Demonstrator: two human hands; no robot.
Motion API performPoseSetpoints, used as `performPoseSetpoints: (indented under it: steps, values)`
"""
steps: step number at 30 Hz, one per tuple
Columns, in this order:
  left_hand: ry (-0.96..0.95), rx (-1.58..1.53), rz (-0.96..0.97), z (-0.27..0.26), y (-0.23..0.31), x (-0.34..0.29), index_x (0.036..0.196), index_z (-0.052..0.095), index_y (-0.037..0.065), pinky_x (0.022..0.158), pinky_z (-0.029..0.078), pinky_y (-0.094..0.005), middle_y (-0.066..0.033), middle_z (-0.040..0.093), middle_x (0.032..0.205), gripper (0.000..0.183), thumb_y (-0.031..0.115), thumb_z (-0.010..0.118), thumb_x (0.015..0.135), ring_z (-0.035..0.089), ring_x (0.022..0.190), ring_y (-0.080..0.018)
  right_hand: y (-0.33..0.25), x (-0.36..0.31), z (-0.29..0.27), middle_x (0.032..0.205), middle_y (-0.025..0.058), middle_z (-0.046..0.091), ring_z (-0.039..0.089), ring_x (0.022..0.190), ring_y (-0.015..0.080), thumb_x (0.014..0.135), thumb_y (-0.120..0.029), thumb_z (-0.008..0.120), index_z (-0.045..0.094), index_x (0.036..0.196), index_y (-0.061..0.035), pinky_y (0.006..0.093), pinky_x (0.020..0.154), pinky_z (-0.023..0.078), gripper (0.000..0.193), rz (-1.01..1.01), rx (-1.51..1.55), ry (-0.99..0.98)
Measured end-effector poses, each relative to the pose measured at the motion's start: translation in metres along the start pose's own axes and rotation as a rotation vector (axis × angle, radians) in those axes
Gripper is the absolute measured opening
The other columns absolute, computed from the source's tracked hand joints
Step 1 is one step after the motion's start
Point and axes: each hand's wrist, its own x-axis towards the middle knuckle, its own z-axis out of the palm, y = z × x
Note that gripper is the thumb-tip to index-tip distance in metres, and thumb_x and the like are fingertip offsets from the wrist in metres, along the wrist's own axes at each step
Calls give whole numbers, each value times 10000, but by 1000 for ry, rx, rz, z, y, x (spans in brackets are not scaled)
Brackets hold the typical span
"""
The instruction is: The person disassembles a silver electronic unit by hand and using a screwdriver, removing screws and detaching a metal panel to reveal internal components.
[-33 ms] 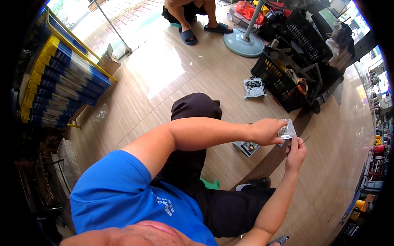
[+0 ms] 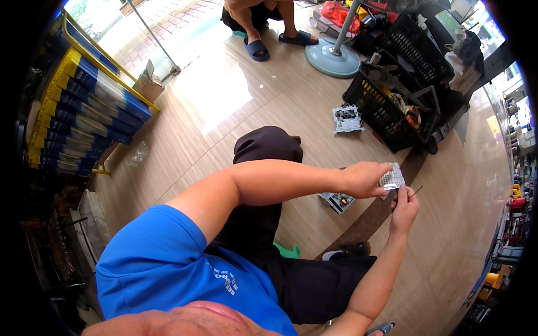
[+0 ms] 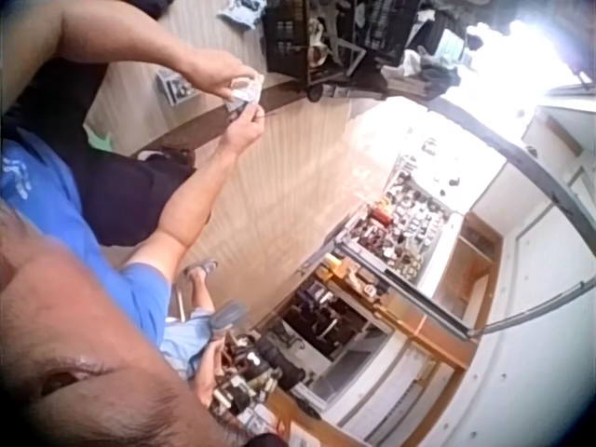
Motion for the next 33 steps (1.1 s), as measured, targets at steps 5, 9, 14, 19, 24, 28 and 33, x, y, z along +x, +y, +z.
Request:
performPoseSetpoints:
  steps: [5, 9, 14, 19, 24, 28, 33]
  values:
    - [-26, -45, -31, 4, 0, 0, 1246, 439, -4, 838, 476, -492, -268, 635, 991, 589, 272, 706, 799, 599, 964, -436, -1, -1, 2, 647, -49, 510, 437, 501, 29, 977, -246, 563, 596, 850, -77, 188, 439, 323, 213, -25, -44, 15]
    - [-19, -62, -47, 5, 0, 0, 1250, 434, -15, 845, 474, -497, -281, 632, 1007, 587, 260, 695, 802, 595, 976, -446, 0, -1, 2, 652, -48, 516, 440, 507, 28, 973, -247, 571, 598, 846, -76, 185, 447, 324, 215, -31, -36, 26]
    - [26, -62, -30, 8, -2, 1, 1234, 449, -25, 851, 473, -498, -284, 630, 1011, 571, 266, 689, 804, 592, 982, -448, 0, -3, 6, 652, -49, 515, 442, 510, 27, 975, -253, 573, 597, 846, -73, 183, 448, 323, 222, -37, -14, 22]
    - [78, -76, -51, 7, -1, 5, 1224, 459, -25, 851, 473, -497, -281, 627, 1017, 560, 270, 687, 806, 589, 988, -447, 1, -4, 11, 647, -49, 516, 427, 507, 26, 980, -237, 564, 600, 816, -70, 184, 455, 315, 237, -45, -46, -12]
    - [94, -58, -39, 7, 0, 6, 1204, 466, -22, 861, 472, -485, -270, 620, 1038, 542, 270, 692, 807, 583, 1010, -429, 5, -5, 16, 644, -47, 516, 423, 508, 27, 982, -218, 553, 604, 807, -65, 190, 458, 315, 238, -32, -73, -35]
    - [89, -32, -30, 8, -1, 6, 1194, 473, -11, 863, 472, -480, -260, 614, 1047, 528, 269, 697, 808, 580, 1011, -425, 2, -9, 21, 643, -47, 515, 426, 509, 29, 983, -213, 546, 601, 809, -65, 190, 459, 318, 235, -29, -82, -37]
    - [97, 41, -36, 6, 3, 4, 1161, 494, 28, 822, 488, -484, -244, 606, 1014, 500, 273, 720, 788, 591, 965, -429, 6, -9, 19, 645, -47, 513, 430, 512, 29, 980, -211, 547, 594, 808, -68, 188, 457, 322, 229, -24, -79, -29]
